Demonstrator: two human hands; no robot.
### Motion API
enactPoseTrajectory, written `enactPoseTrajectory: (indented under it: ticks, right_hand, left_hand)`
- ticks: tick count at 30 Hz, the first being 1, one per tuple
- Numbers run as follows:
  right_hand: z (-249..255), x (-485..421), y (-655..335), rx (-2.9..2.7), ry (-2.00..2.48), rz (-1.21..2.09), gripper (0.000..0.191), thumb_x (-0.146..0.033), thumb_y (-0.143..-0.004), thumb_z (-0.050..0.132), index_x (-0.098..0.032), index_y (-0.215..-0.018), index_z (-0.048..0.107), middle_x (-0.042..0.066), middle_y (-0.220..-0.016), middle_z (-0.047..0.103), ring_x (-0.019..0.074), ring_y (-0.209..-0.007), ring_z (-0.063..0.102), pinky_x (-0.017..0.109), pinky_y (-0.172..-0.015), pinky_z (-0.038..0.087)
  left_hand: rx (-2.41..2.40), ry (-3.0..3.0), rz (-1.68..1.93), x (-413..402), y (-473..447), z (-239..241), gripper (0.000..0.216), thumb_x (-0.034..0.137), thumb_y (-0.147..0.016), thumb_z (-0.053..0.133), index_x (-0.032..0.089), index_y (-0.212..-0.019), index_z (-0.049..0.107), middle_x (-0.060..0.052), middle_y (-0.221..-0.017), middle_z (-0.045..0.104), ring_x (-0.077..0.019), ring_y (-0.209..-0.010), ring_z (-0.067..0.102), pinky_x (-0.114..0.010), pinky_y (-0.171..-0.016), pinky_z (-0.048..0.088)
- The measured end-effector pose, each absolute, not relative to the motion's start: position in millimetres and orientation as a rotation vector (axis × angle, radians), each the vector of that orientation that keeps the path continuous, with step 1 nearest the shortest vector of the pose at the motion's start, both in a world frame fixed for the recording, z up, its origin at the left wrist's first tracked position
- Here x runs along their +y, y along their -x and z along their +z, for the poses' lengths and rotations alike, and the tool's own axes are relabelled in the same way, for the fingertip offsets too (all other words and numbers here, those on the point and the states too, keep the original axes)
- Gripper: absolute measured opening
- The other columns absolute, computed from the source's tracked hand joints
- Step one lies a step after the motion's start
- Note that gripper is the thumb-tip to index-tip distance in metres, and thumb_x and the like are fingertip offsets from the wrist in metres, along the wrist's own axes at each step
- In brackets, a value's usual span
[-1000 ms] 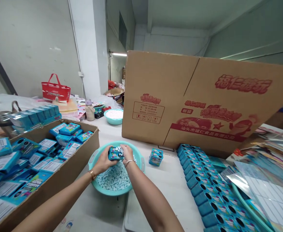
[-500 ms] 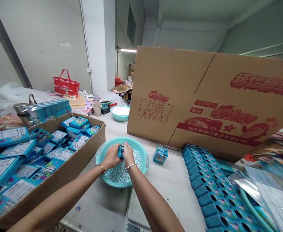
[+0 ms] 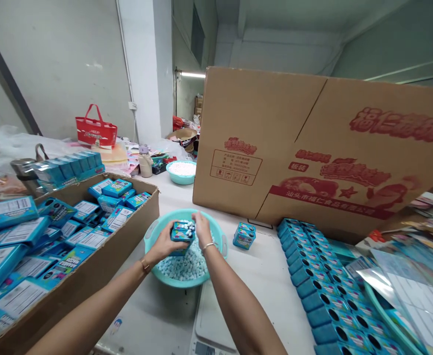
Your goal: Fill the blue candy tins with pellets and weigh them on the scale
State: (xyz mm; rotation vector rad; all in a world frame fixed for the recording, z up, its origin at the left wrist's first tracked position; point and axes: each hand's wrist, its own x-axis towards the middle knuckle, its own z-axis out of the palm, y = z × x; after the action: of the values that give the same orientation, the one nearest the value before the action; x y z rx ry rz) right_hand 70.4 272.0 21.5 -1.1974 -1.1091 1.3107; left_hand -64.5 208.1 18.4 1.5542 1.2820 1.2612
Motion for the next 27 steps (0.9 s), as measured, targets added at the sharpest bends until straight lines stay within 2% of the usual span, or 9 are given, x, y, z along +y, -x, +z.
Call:
enactPoseTrajectory:
  ticks: [7, 11, 15, 17, 20, 24, 27]
  right_hand:
    - [21, 275, -68, -1.293, 1.219, 1.292, 0.045, -0.058, -0.078, 0.052, -0.017, -0.077, 0.071, 0.008, -0.090, 0.072, 0.0232, -0.088, 0.062, 0.032, -0.080, 0.045]
    - [24, 270, -65, -1.382, 1.195, 1.253, 0.045, -0.055, -0.084, 0.045, -0.019, -0.082, 0.072, 0.008, -0.094, 0.071, 0.0228, -0.094, 0.062, 0.033, -0.086, 0.046]
    - [32, 264, -74, -1.464, 1.162, 1.200, 0.032, -0.050, -0.081, 0.057, -0.021, -0.080, 0.072, 0.007, -0.099, 0.070, 0.0236, -0.103, 0.060, 0.035, -0.094, 0.043]
    - [40, 261, -84, -1.474, 1.141, 1.226, 0.035, -0.050, -0.084, 0.054, -0.021, -0.092, 0.072, 0.008, -0.103, 0.071, 0.0237, -0.102, 0.062, 0.036, -0.092, 0.045]
    - [52, 254, -99, -1.421, 1.125, 1.166, 0.049, -0.053, -0.094, 0.036, -0.020, -0.117, 0.065, 0.011, -0.118, 0.067, 0.0239, -0.108, 0.062, 0.038, -0.091, 0.047]
    - [53, 242, -104, -1.714, 1.082, 0.816, 0.040, -0.047, -0.093, 0.045, -0.021, -0.114, 0.067, 0.011, -0.117, 0.067, 0.0258, -0.113, 0.057, 0.042, -0.103, 0.039]
    - [44, 234, -100, -1.875, 1.028, 0.749, 0.036, -0.036, -0.095, 0.042, -0.022, -0.115, 0.068, 0.010, -0.114, 0.066, 0.0241, -0.110, 0.058, 0.041, -0.101, 0.042]
  left_hand:
    - [1.229, -1.531, 1.238, 212, 64, 24, 0.069, 0.017, -0.051, 0.083, 0.018, -0.114, 0.055, -0.003, -0.103, 0.064, -0.0230, -0.095, 0.062, -0.033, -0.084, 0.050]
    - [1.205, -1.512, 1.234, 212, 64, 24, 0.071, 0.018, -0.051, 0.083, 0.018, -0.116, 0.054, -0.003, -0.103, 0.064, -0.0233, -0.095, 0.063, -0.034, -0.084, 0.050]
    - [1.182, -1.506, 1.237, 203, 61, 30, 0.073, 0.017, -0.051, 0.083, 0.019, -0.118, 0.054, -0.003, -0.110, 0.063, -0.0237, -0.100, 0.062, -0.033, -0.087, 0.049]
    - [1.149, -1.490, 1.220, 197, 57, 36, 0.073, 0.020, -0.054, 0.083, 0.020, -0.120, 0.053, -0.003, -0.111, 0.063, -0.0233, -0.101, 0.062, -0.033, -0.088, 0.049]
    - [1.097, -1.413, 1.198, 192, 50, 46, 0.075, 0.023, -0.057, 0.084, 0.021, -0.124, 0.050, -0.003, -0.109, 0.064, -0.0223, -0.096, 0.064, -0.034, -0.086, 0.051]
    - [1.104, -1.416, 1.258, 193, 42, 50, 0.072, 0.016, -0.052, 0.083, 0.021, -0.119, 0.055, -0.002, -0.111, 0.063, -0.0232, -0.103, 0.061, -0.033, -0.091, 0.049]
    - [1.107, -1.407, 1.276, 193, 41, 46, 0.069, 0.016, -0.052, 0.083, 0.021, -0.116, 0.057, -0.002, -0.110, 0.063, -0.0223, -0.101, 0.061, -0.032, -0.089, 0.049]
